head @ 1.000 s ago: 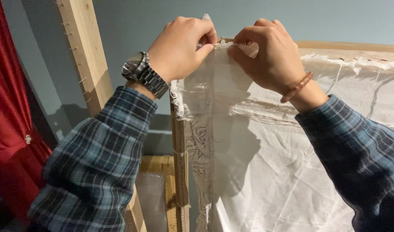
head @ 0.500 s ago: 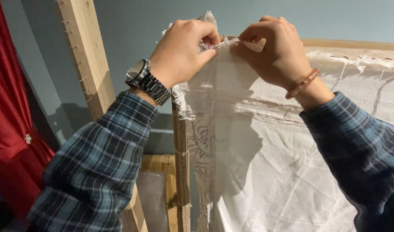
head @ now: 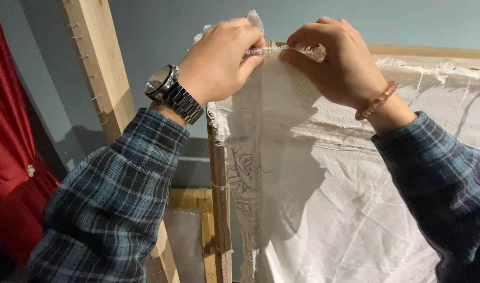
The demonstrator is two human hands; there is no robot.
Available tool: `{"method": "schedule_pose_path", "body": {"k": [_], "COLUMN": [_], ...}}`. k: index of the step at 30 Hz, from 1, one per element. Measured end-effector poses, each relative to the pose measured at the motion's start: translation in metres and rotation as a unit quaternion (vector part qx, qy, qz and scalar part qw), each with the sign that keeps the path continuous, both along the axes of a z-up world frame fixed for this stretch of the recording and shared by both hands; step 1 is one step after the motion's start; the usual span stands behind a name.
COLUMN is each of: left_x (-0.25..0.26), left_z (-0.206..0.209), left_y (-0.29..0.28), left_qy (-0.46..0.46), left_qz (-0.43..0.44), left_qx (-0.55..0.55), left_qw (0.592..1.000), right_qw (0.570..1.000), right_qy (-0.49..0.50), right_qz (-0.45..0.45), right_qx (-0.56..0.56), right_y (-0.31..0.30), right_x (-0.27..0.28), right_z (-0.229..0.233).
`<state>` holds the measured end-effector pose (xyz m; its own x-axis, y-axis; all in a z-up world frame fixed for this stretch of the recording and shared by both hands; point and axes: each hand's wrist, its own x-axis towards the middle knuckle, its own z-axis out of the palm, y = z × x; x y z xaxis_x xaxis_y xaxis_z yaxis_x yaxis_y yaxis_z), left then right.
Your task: Stretching fabric onto a frame and using a tufting gun to create a rug
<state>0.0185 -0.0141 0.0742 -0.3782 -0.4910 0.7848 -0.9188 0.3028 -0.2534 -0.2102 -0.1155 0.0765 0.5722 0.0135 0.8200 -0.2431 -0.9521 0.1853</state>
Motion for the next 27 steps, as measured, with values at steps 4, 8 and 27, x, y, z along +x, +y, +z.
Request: {"method": "schedule_pose_path", "body": {"k": [4, 8, 27], "left_x": [0.004, 0.002, -0.014], "left_z": [0.0, 0.003, -0.004], "left_y": [-0.003, -0.003, 0.006], "left_qy": [-0.006, -0.005, 0.067], "left_qz": [0.015, 0.001, -0.009], "left_qx": [-0.004, 0.001, -0.063], "left_qw": [1.0, 1.0, 0.996], "right_qw": [1.0, 1.0, 0.999], "right_qy": [0.002, 0.004, 0.007], "right_qz": [0.015, 0.01, 0.009], "right_qx": [-0.024, -0.019, -0.032], "right_y": [0.0, -0.001, -0.003], "right_x": [0.001, 0.002, -0.001], "right_z": [0.0, 0.001, 0.002]}}
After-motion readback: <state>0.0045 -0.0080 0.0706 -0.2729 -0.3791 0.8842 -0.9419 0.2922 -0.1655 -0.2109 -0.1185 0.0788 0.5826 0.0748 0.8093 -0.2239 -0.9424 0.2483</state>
